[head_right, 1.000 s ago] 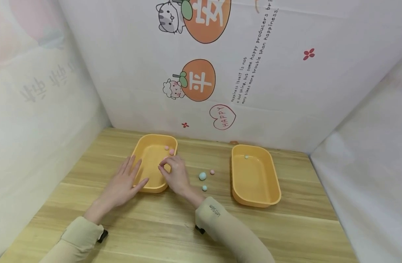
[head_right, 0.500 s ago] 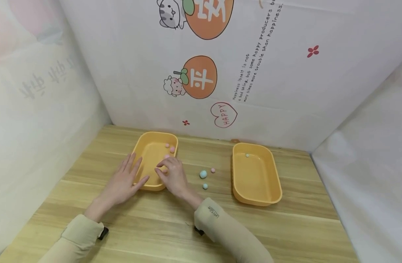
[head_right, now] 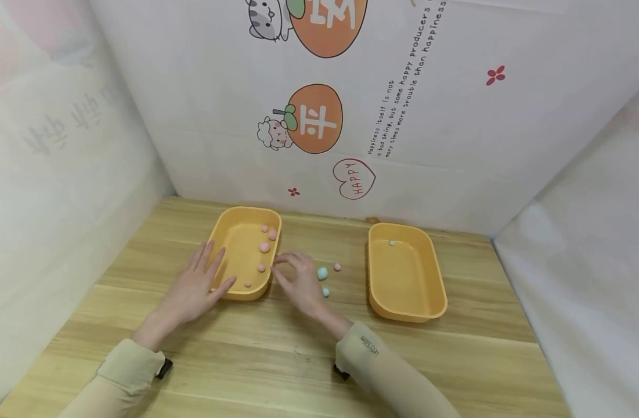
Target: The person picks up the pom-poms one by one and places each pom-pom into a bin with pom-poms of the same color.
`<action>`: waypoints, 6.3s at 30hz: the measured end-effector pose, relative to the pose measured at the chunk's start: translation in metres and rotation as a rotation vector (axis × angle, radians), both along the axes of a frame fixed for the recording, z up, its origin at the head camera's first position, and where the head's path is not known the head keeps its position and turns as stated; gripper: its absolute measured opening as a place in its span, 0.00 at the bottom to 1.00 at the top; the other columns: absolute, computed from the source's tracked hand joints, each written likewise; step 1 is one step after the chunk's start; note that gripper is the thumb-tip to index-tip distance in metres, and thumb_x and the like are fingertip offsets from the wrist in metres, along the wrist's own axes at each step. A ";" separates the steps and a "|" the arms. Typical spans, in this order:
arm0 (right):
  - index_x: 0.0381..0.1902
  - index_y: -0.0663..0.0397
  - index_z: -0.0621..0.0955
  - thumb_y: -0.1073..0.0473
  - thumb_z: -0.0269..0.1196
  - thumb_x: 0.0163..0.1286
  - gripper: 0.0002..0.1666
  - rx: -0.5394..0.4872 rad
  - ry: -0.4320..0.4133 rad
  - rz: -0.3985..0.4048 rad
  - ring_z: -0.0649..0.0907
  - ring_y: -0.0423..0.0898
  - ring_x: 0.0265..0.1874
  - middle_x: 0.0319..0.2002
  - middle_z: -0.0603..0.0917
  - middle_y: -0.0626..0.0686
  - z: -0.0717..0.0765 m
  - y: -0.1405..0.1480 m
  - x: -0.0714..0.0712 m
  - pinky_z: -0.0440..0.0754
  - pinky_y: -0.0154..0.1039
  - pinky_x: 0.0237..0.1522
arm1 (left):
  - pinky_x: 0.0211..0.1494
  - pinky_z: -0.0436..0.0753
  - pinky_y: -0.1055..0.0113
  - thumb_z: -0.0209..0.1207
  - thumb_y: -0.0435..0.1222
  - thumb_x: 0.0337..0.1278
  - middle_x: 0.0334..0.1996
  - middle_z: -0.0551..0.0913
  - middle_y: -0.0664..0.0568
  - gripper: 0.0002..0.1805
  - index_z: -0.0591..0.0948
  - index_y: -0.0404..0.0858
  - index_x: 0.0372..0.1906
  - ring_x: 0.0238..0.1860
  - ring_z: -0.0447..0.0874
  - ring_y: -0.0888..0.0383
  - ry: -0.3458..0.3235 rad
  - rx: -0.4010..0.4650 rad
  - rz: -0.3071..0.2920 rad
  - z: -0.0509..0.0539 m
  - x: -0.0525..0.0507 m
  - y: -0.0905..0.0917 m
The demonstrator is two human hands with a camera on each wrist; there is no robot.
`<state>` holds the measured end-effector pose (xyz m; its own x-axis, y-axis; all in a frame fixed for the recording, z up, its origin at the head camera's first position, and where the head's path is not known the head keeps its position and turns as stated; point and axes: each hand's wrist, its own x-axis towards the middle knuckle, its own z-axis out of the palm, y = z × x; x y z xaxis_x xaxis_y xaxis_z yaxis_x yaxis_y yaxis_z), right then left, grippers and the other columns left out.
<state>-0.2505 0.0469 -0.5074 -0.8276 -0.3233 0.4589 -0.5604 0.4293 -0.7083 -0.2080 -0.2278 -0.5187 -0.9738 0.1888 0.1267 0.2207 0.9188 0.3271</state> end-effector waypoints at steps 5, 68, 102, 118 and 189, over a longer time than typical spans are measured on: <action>0.55 0.66 0.88 0.69 0.75 0.69 0.17 -0.014 0.022 -0.047 0.89 0.64 0.61 0.58 0.91 0.64 -0.004 0.022 -0.004 0.82 0.66 0.70 | 0.93 0.49 0.35 0.51 0.61 0.83 0.89 0.44 0.27 0.48 0.58 0.30 0.87 0.90 0.41 0.28 -0.001 -0.008 -0.001 0.000 0.000 0.000; 0.50 0.65 0.89 0.66 0.70 0.76 0.09 0.279 -0.193 -0.382 0.86 0.63 0.58 0.52 0.90 0.65 -0.043 0.095 -0.038 0.85 0.59 0.65 | 0.92 0.48 0.32 0.50 0.61 0.84 0.89 0.44 0.28 0.47 0.58 0.32 0.88 0.91 0.39 0.28 -0.028 0.017 -0.002 0.002 0.001 0.000; 0.47 0.68 0.90 0.70 0.73 0.72 0.08 0.067 0.102 -0.180 0.90 0.63 0.52 0.47 0.94 0.63 -0.015 0.056 -0.041 0.88 0.62 0.62 | 0.93 0.47 0.33 0.50 0.62 0.84 0.90 0.44 0.28 0.47 0.59 0.32 0.87 0.91 0.39 0.29 -0.018 0.013 -0.002 0.000 -0.001 -0.002; 0.42 0.64 0.90 0.71 0.75 0.69 0.06 0.048 0.198 -0.161 0.91 0.60 0.45 0.42 0.94 0.61 -0.006 0.022 -0.046 0.86 0.63 0.60 | 0.92 0.47 0.33 0.49 0.63 0.84 0.90 0.44 0.28 0.48 0.59 0.32 0.87 0.91 0.38 0.29 -0.029 0.002 -0.005 0.000 -0.003 -0.002; 0.63 0.66 0.84 0.66 0.72 0.75 0.21 -0.014 -0.095 0.002 0.83 0.64 0.68 0.64 0.87 0.65 0.017 -0.003 -0.011 0.80 0.62 0.75 | 0.92 0.48 0.31 0.50 0.61 0.84 0.89 0.43 0.27 0.47 0.59 0.30 0.87 0.90 0.38 0.27 -0.041 0.016 -0.008 0.000 -0.001 0.000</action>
